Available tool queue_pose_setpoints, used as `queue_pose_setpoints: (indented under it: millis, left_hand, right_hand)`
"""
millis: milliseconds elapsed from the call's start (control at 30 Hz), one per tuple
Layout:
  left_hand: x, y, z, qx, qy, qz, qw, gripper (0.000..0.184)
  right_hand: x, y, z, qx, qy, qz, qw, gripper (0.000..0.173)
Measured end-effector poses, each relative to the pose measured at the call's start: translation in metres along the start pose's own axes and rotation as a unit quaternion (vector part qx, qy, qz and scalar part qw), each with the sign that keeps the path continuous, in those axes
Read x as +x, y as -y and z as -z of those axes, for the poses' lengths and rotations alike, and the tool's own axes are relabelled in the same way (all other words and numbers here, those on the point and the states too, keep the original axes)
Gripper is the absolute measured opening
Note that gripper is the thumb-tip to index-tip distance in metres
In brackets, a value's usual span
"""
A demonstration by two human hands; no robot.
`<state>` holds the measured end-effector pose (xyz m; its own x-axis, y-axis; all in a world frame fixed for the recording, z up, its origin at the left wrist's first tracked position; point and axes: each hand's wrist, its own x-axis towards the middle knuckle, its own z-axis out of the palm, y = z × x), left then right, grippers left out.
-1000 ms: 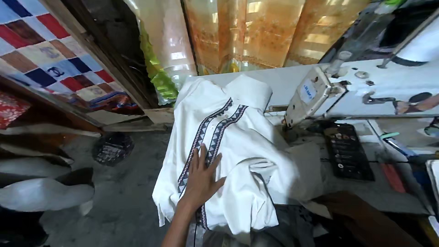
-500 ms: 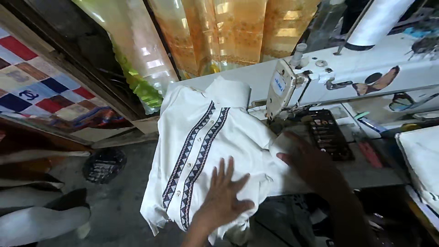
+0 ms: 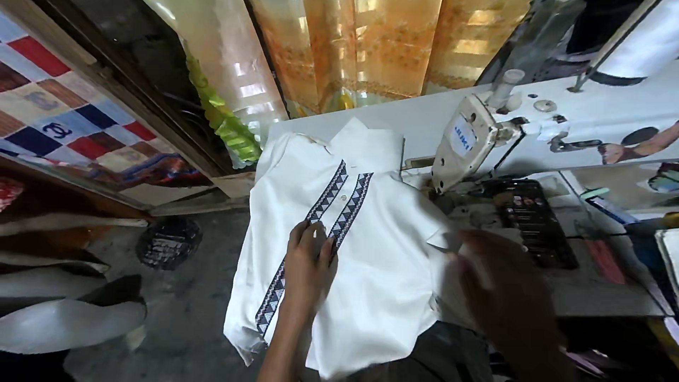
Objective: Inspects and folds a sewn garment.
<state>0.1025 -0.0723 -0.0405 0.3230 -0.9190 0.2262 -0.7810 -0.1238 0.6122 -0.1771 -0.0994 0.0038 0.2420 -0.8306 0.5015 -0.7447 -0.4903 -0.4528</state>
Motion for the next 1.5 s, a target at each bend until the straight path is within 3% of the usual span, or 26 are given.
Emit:
queue_pose_setpoints:
  millis: [100, 200, 300, 400, 533, 633, 733, 1000, 1267, 1500]
  left_hand:
    - [0.006, 0.002, -0.009, 0.009, 0.019, 0.076, 0.997, 0.054]
    - [0.005, 0.003, -0.005, 0.003, 0.037, 0.123, 0.992, 0.065]
    - [0.003, 0.009, -0.001, -0.015, 0.058, 0.132, 0.990, 0.068]
    - [0.004, 0.011, 0.004, -0.031, 0.088, 0.136, 0.986, 0.062]
    - [0.008, 0.012, 0.012, -0.057, 0.127, 0.139, 0.981, 0.038]
    - [0.010, 0.019, 0.012, -0.083, 0.108, 0.110, 0.984, 0.021]
    - [0.010, 0.021, 0.014, -0.125, 0.104, 0.098, 0.982, 0.015]
    - [0.014, 0.030, 0.011, -0.166, 0.133, 0.142, 0.967, 0.016]
    - [0.022, 0.036, 0.028, -0.231, 0.262, 0.150, 0.925, 0.030]
    - [0.024, 0.038, 0.029, -0.239, 0.291, 0.149, 0.914, 0.031]
  right_hand:
    - [0.011, -0.012, -0.049, 0.011, 0.091, 0.000, 0.996, 0.050]
    - [0.007, -0.038, -0.064, -0.057, 0.162, -0.059, 0.983, 0.070]
    - [-0.002, -0.049, -0.069, -0.084, 0.162, -0.060, 0.981, 0.083]
    - [-0.008, -0.050, -0.075, -0.091, 0.140, -0.049, 0.985, 0.085]
    - [-0.011, -0.051, -0.079, -0.095, 0.117, -0.035, 0.988, 0.083]
    - [-0.012, -0.052, -0.080, -0.094, 0.102, -0.037, 0.990, 0.082]
    - [-0.012, -0.054, -0.081, -0.095, 0.097, -0.037, 0.990, 0.082]
    - [-0.010, -0.056, -0.076, -0.071, 0.100, -0.040, 0.992, 0.085]
    - [-0.009, -0.057, -0.073, -0.062, 0.118, -0.033, 0.990, 0.086]
    - [-0.010, -0.058, -0.072, -0.067, 0.119, -0.018, 0.990, 0.088]
